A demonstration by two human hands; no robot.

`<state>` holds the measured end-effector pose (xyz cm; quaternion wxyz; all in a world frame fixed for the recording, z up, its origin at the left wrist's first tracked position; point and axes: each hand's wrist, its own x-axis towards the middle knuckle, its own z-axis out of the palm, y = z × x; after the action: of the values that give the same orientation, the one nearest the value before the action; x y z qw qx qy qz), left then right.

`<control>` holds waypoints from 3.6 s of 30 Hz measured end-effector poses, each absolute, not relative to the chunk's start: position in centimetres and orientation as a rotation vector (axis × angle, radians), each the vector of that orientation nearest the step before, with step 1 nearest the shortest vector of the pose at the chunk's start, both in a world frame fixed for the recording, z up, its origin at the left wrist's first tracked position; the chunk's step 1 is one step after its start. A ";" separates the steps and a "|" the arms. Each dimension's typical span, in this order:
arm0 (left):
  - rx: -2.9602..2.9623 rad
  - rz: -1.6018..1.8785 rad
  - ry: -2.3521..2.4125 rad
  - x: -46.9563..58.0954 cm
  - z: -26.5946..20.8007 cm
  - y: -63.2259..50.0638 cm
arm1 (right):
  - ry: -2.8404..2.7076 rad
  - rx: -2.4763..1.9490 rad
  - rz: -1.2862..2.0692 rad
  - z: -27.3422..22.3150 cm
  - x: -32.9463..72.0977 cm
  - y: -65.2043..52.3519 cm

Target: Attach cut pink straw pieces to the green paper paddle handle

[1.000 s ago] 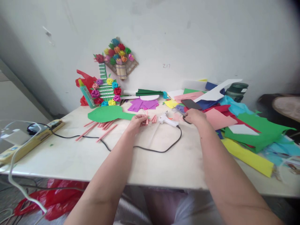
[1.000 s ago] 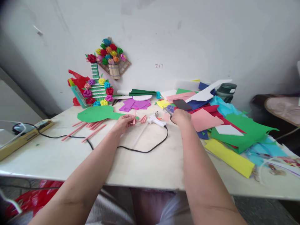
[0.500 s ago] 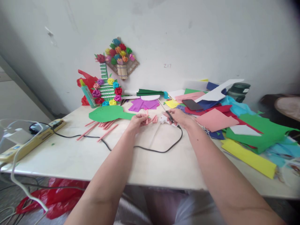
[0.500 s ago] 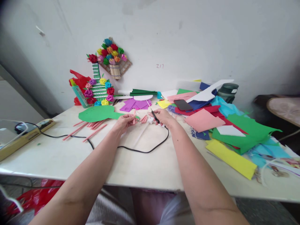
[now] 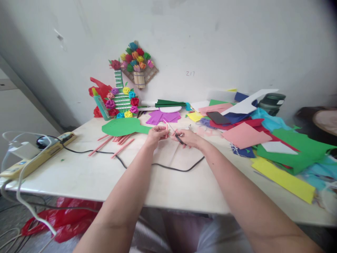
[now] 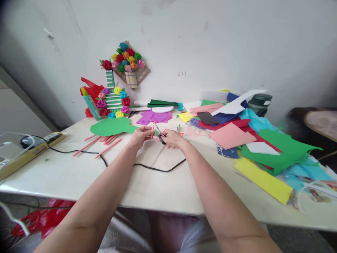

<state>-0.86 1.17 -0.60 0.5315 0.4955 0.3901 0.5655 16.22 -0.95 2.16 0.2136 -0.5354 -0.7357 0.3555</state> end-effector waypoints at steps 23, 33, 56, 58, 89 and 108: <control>1.142 1.237 0.784 -1.8 -0.9 1.7 | -1.849 -1.238 1.115 1.0 16.0 -0.7; 1.151 1.296 0.743 -1.0 -0.8 1.5 | -1.901 -1.235 1.047 1.0 15.3 -0.9; 1.097 1.338 0.822 -0.4 -0.3 1.0 | -1.908 -1.146 0.966 -1.0 15.0 0.3; 1.082 1.359 0.797 -0.2 -0.3 1.0 | -1.917 -1.157 0.959 -1.0 15.0 0.3; 1.147 1.442 0.862 0.1 -0.3 1.1 | -2.034 -1.307 0.657 -0.2 14.9 -0.4; 1.192 1.416 0.829 -0.2 -0.4 1.4 | -2.029 -1.243 0.652 -1.0 14.6 0.1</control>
<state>-0.19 1.36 -0.37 0.5284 0.4989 0.3470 0.5928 14.61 0.09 -1.00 0.3307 -0.4753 -0.7762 0.2493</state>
